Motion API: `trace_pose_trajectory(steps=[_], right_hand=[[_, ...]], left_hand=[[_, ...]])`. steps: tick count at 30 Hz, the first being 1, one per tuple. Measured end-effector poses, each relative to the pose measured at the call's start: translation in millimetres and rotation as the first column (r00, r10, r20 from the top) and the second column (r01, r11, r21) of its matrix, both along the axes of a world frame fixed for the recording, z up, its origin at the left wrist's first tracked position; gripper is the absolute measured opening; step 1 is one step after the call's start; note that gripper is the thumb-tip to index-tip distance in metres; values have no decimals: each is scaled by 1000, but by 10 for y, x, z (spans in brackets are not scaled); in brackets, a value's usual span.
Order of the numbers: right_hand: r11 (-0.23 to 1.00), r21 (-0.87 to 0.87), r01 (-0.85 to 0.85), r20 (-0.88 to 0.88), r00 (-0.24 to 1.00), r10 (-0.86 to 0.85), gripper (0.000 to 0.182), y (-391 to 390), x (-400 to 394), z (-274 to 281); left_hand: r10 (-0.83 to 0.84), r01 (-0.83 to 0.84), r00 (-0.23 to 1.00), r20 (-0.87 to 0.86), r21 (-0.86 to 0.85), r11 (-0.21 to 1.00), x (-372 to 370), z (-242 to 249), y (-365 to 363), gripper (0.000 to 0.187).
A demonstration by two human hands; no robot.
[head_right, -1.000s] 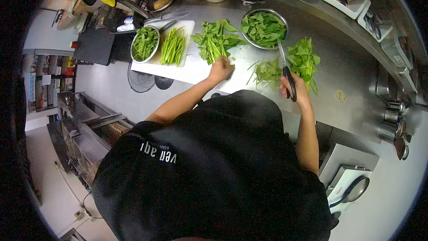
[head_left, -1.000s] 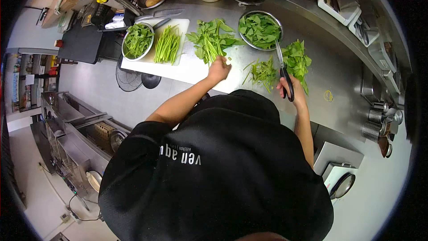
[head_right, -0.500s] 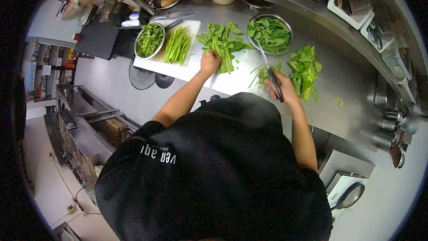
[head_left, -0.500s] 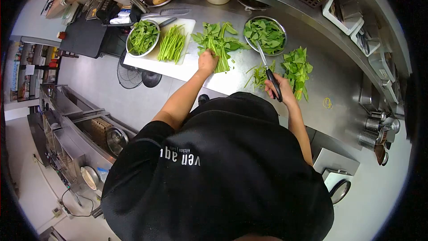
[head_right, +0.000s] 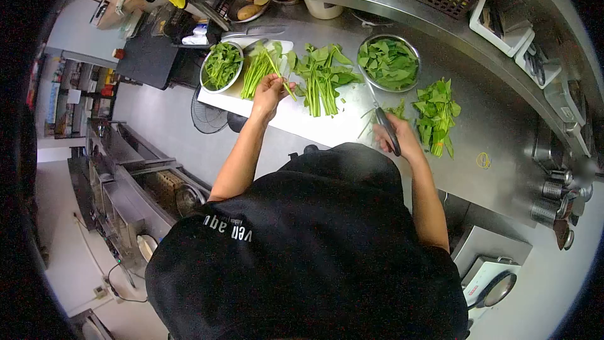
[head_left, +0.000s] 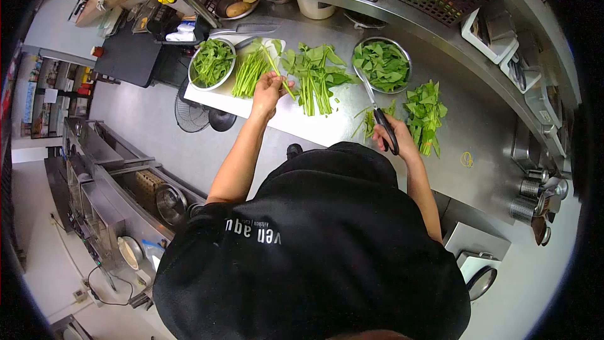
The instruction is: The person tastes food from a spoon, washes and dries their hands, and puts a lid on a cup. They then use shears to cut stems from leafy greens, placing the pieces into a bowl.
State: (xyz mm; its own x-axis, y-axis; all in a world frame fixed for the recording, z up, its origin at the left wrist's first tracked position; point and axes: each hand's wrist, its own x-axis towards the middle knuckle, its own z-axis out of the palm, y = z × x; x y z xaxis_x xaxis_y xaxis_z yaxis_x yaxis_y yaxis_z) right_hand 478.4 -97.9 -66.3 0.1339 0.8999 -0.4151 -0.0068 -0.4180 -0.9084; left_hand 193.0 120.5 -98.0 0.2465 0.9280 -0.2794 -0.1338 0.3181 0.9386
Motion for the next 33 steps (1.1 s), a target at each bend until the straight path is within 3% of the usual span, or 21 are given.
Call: trace_pose_trajectory(steps=[1,5,10,15,23,28,33], right_hand=[[998,23,-51,14,999,50,30,22,-21,47],[981,140,-133,-93,985,147,26,114,-90,190],[978,89,-189,-5,982,191,21,194,-132,238],[991,103,-90,-114,988,102,25,183,-125,283],[995,75,-72,-113,990,80,37,131,50,172],[993,112,34,-112,994,-22,44,107,103,218],[984,121,128,-166,980,-107,40,80,172,196]], left_hand=[[-23,31,993,114,-64,997,12,77,3,15],[-83,124,949,305,-118,985,194,316,-56,15],[-156,227,905,396,-139,964,509,418,-57,14],[-209,271,900,383,-117,955,777,503,-162,11],[-271,330,895,353,-116,937,1114,490,-220,8],[-300,362,887,351,-125,924,1335,425,-218,10],[-314,382,881,355,-140,914,1505,438,-223,13]])
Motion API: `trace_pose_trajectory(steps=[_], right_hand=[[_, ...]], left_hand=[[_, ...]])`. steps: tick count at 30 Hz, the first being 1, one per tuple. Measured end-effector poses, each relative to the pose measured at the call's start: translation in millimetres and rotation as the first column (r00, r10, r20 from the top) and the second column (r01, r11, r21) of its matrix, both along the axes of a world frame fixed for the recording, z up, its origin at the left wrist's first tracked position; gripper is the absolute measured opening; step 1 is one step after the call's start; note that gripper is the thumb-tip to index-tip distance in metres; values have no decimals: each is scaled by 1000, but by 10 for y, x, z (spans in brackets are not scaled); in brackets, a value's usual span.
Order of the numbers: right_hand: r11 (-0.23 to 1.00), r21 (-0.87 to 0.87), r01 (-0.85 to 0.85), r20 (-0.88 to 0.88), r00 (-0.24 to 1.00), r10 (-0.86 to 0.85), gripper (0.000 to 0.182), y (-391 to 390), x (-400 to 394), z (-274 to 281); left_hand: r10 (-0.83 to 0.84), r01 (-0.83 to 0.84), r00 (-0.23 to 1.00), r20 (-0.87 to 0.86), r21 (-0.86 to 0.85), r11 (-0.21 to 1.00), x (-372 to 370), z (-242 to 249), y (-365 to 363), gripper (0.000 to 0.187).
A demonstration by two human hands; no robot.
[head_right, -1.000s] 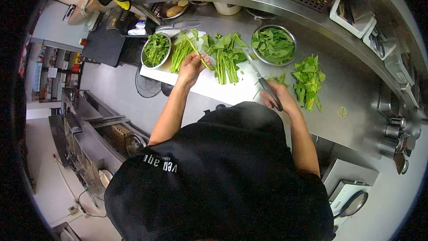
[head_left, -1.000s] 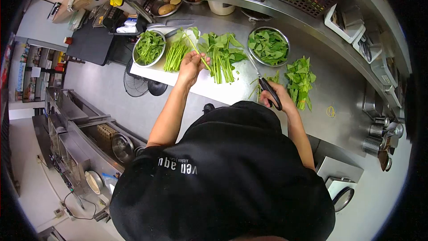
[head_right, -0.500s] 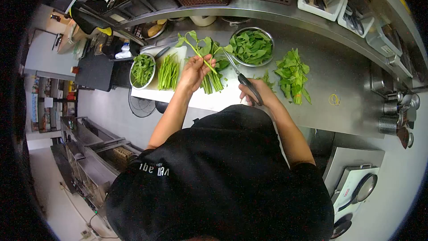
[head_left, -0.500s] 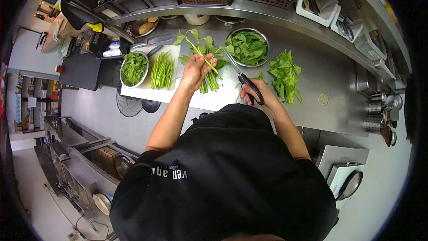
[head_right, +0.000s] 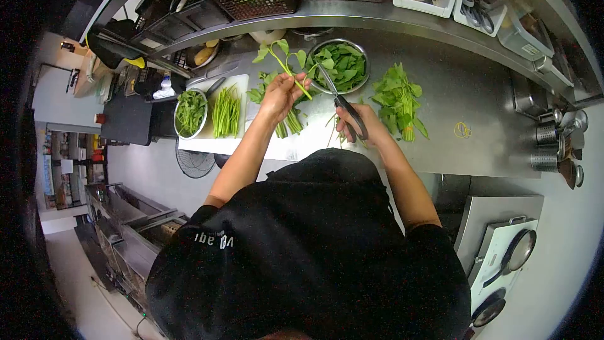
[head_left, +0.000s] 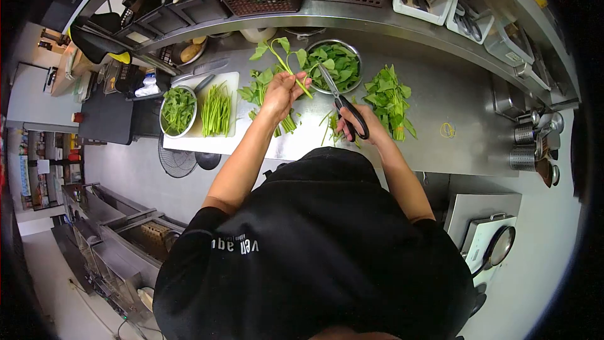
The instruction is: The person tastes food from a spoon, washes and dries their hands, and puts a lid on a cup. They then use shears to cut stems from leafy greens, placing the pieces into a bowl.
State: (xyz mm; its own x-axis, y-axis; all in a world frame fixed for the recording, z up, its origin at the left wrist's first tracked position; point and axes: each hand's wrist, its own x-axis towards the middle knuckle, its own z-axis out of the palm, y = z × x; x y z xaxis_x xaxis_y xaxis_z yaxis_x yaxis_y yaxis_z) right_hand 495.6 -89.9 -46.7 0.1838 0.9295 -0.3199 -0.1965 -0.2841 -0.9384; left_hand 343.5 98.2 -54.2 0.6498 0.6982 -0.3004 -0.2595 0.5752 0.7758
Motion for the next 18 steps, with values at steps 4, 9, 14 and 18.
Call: trace_pose_trajectory(steps=[4,9,14,18], right_hand=[[999,14,44,-15,999,-44,40,2,65,-47],[996,-10,94,1,996,-94,39,-4,155,-156],[983,-72,172,57,984,-168,41,10,226,-174],[988,-54,147,0,989,-147,48,-19,257,-124]], left_hand=[[-28,29,999,-35,18,999,128,-4,3,14],[-67,71,995,-78,43,997,279,-28,12,13],[-87,89,994,-63,42,995,452,-63,56,13],[-85,104,986,-144,127,986,506,-46,58,16]])
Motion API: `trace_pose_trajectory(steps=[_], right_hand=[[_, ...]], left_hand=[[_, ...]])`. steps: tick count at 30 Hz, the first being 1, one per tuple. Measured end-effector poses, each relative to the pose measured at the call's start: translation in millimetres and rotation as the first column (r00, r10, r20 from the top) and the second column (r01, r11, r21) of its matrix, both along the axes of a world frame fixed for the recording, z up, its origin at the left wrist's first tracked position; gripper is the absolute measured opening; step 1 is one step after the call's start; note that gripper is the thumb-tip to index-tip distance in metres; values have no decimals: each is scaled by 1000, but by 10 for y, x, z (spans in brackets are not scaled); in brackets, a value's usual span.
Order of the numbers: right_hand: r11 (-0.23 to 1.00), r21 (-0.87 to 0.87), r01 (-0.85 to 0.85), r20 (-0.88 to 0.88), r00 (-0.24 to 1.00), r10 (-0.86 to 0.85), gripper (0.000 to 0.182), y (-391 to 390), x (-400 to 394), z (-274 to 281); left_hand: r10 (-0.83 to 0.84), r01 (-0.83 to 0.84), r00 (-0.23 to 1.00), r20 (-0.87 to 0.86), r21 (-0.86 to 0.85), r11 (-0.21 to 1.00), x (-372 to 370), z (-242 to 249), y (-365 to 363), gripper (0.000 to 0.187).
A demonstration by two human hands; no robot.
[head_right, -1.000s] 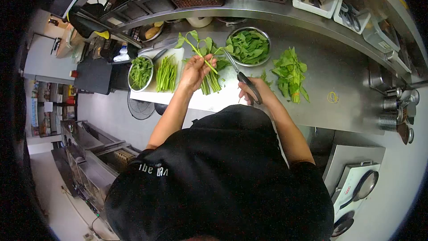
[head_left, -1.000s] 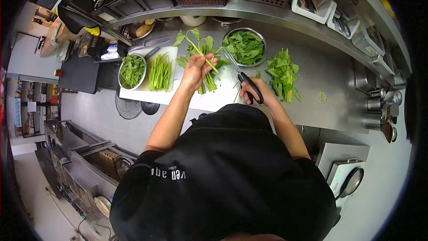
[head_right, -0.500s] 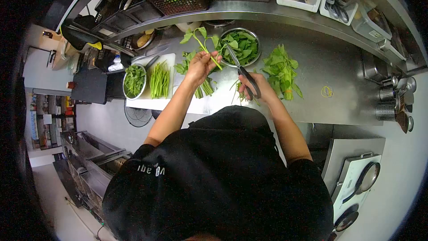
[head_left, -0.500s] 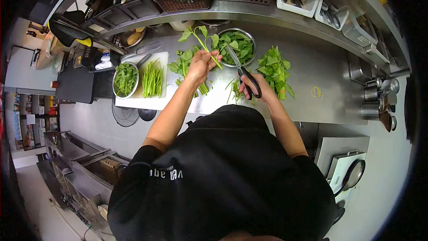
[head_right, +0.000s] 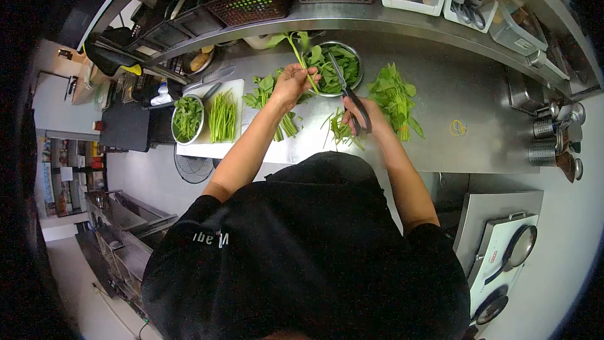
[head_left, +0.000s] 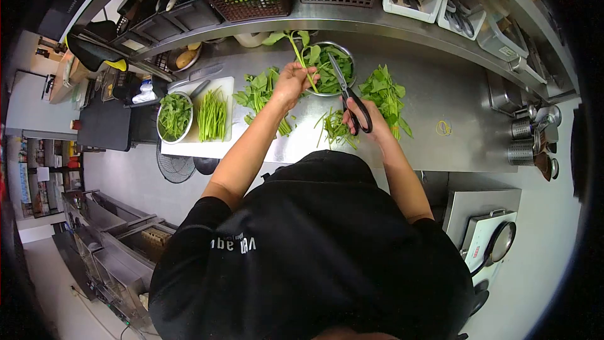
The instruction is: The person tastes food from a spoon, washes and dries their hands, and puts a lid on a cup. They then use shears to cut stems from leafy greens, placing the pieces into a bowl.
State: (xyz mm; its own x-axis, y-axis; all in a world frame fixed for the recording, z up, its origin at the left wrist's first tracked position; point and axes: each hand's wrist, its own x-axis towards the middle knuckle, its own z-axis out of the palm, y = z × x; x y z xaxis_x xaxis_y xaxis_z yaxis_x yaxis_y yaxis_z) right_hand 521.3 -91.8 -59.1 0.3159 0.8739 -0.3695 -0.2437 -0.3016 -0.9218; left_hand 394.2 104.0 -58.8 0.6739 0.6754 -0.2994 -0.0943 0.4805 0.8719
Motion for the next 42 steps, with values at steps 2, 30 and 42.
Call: trace_pose_trajectory(steps=[2,30,42], right_hand=[[999,54,-6,-74,997,10,53,-23,-21,78],[997,72,-19,-228,973,35,74,59,-123,8],[993,48,109,-173,980,-100,59,-114,-228,72]], left_hand=[[-23,24,999,-32,14,1000,-36,13,-19,16],[-169,169,975,-141,-8,986,-59,-168,-104,19],[18,139,962,-273,542,829,-61,-379,32,13]])
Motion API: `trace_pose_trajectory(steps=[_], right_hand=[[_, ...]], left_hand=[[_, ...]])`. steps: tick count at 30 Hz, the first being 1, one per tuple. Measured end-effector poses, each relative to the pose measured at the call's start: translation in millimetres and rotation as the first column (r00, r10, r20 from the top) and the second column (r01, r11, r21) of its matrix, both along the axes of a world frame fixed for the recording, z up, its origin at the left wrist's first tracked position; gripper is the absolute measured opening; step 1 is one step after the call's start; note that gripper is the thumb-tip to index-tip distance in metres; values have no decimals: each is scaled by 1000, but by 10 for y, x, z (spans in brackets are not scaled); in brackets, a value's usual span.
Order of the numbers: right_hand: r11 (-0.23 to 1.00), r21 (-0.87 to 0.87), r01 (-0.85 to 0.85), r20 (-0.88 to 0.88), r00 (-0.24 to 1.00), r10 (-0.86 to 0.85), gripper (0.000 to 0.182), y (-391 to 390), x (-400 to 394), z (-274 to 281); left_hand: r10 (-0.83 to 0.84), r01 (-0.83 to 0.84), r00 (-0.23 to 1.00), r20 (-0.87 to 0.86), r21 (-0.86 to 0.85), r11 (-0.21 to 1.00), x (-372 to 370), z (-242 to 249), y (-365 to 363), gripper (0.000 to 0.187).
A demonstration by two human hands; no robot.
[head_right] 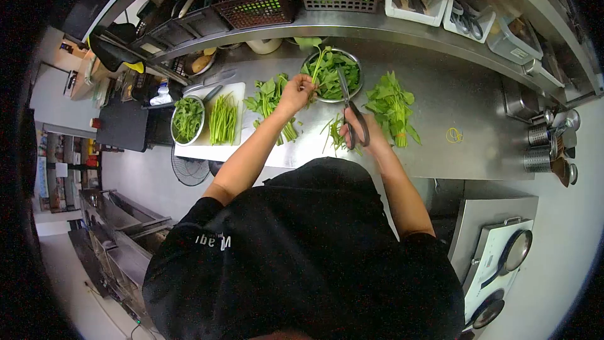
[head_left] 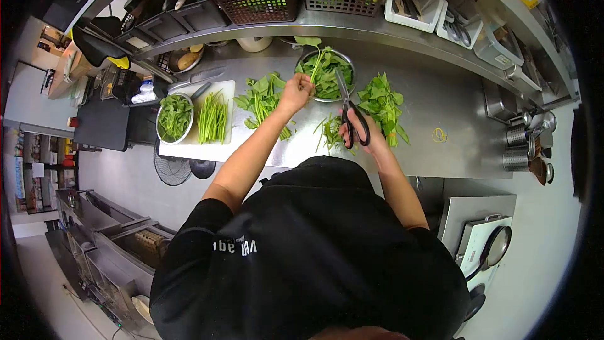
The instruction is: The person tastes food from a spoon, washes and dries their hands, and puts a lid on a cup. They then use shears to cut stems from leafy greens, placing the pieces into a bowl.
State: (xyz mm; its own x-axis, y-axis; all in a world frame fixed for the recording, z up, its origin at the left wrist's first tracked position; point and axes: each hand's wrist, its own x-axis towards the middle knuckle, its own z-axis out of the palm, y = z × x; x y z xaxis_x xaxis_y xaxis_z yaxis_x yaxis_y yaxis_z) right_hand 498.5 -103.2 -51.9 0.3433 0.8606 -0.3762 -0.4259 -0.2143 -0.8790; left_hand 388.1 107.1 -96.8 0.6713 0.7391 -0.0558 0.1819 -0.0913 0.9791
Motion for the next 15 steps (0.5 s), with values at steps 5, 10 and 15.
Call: trace_pose_trajectory(steps=[5,10,15], right_hand=[[978,-102,-180,276,940,201,46,2,-96,36],[974,-124,-190,223,951,214,49,143,-188,230],[965,-139,-222,194,949,247,51,256,-224,199]], left_hand=[[78,-60,991,-111,164,985,-159,111,-89,14],[121,-87,986,-117,262,961,-261,88,-85,15],[108,-62,986,-124,328,943,-403,147,-90,16]])
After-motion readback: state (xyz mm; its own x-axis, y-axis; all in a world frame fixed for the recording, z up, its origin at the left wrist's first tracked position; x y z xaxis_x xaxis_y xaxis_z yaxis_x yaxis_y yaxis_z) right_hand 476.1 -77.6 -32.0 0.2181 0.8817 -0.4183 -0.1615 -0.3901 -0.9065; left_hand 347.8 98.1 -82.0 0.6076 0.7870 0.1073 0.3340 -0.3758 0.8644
